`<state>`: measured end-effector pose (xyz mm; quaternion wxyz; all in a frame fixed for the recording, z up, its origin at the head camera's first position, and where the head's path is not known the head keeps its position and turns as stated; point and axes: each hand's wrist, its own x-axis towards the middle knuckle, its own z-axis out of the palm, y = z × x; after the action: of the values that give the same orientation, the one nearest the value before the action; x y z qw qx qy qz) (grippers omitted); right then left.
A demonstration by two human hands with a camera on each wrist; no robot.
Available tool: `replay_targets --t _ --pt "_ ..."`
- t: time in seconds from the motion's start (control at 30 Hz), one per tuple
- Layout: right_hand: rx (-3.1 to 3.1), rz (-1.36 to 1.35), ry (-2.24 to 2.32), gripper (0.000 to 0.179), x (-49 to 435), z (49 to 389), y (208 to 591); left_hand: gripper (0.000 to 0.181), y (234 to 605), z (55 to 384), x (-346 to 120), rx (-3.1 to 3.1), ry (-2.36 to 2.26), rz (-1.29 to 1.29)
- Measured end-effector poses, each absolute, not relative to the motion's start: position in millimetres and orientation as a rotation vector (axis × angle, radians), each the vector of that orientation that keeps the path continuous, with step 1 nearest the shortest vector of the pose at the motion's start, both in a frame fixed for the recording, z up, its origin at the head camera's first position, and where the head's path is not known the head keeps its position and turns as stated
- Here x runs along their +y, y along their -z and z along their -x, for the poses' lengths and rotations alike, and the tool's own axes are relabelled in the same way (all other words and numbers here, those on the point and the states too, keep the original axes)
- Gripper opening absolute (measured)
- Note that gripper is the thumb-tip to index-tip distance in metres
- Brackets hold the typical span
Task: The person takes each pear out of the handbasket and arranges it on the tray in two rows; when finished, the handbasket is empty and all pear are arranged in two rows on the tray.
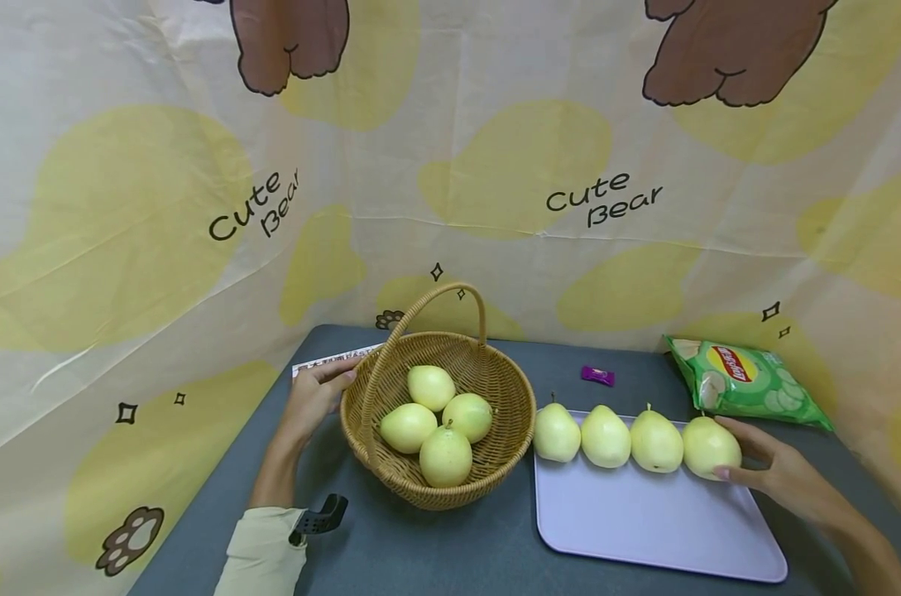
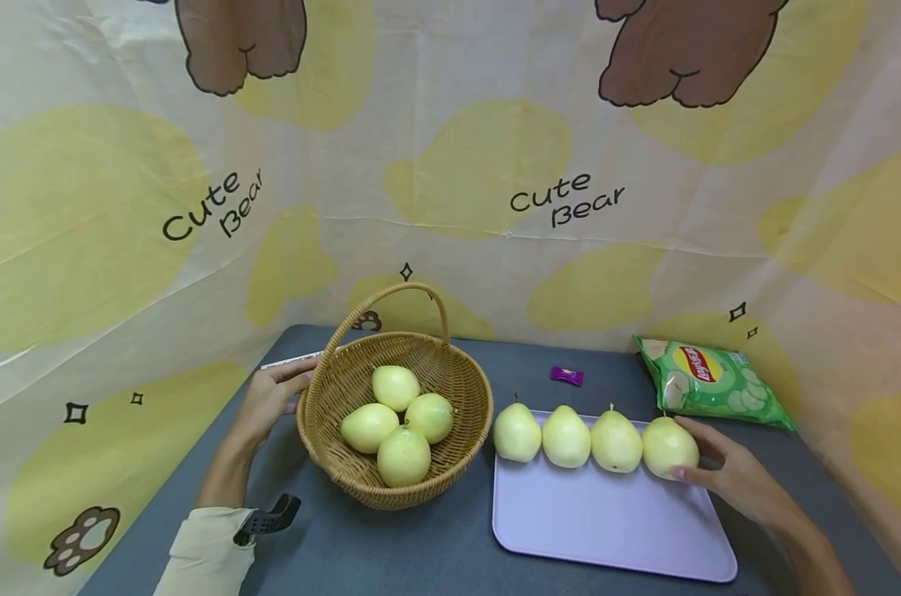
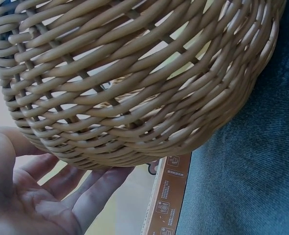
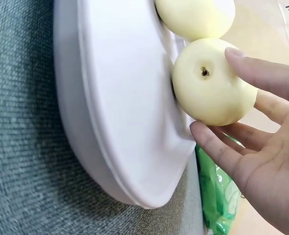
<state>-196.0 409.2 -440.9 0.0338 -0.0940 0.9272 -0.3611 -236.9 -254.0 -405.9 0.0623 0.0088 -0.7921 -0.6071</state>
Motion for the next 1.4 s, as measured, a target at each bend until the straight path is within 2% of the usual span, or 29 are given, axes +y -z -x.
replay_targets --t 0.5,0.9,1.13,1.4 --pt "2.855 0.264 1.157 0.084 408 192 439 0.038 406 237 -254 -2.385 1.870 -0.047" --pt "2.936 0.160 1.040 0.089 403 190 422 0.037 407 237 -254 -2.383 1.864 -0.025" --pt "3.032 0.234 1.071 0.083 389 187 409 0.038 407 238 -254 -2.377 1.870 -0.021" --pt "3.009 0.441 1.265 0.074 363 189 398 0.040 408 237 -256 -2.391 1.868 -0.028"
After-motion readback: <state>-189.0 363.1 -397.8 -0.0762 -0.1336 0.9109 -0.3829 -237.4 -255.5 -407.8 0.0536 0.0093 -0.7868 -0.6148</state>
